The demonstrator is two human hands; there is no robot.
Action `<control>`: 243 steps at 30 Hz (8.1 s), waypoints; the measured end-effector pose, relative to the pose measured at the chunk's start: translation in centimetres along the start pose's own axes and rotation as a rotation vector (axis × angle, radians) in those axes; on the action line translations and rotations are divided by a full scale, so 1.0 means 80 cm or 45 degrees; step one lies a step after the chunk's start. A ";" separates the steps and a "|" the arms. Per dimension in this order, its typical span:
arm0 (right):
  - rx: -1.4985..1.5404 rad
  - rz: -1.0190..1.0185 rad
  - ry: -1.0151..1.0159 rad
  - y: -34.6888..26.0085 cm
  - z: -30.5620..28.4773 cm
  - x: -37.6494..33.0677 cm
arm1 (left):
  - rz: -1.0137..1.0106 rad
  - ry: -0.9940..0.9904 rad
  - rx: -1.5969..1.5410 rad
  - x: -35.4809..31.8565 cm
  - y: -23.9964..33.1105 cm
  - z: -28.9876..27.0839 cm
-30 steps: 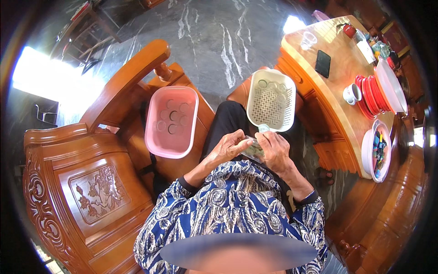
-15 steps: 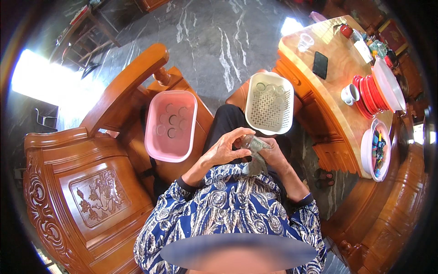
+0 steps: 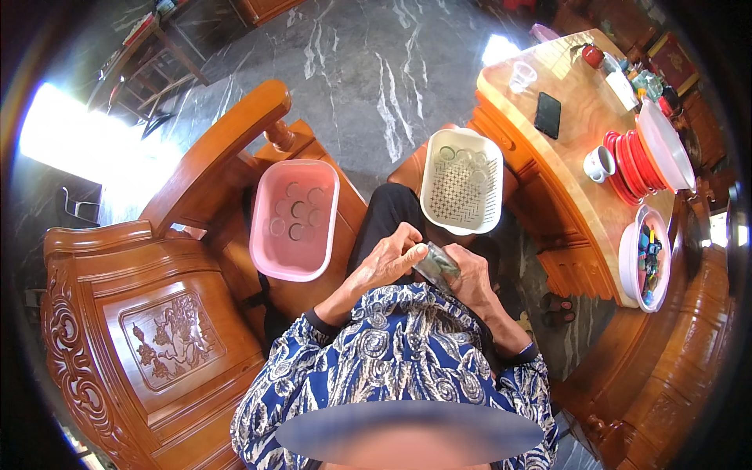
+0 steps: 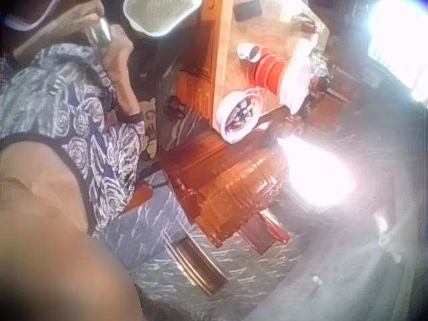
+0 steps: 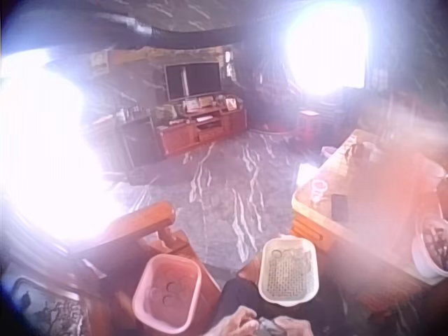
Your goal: The person sits and wipes a small clear glass with a cloth, rotating it to clean all sides. The person continues wiping the same glass repeatedly without placing it elsewhere.
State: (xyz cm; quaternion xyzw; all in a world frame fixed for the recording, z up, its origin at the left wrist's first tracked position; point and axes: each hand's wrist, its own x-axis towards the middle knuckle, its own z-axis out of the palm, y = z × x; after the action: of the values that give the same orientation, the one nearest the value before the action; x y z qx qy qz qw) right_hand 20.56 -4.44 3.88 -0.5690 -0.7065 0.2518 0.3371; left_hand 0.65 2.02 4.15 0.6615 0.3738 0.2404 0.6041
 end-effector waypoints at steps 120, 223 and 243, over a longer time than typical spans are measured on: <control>0.301 0.105 -0.093 0.013 0.001 0.015 | 0.213 0.224 0.261 0.009 0.000 0.015; 0.644 0.070 -0.105 0.009 0.009 0.024 | 0.737 0.352 0.552 0.006 0.003 0.026; -0.816 -0.845 0.271 -0.005 -0.019 0.014 | -0.280 -0.107 -0.545 0.005 0.014 0.025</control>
State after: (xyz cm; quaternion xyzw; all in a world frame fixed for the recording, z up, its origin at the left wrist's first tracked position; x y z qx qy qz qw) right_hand 21.32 -3.48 5.36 -0.4105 -0.8539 -0.1598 0.2773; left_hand 2.67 1.07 4.92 0.4832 0.3585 0.2192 0.7681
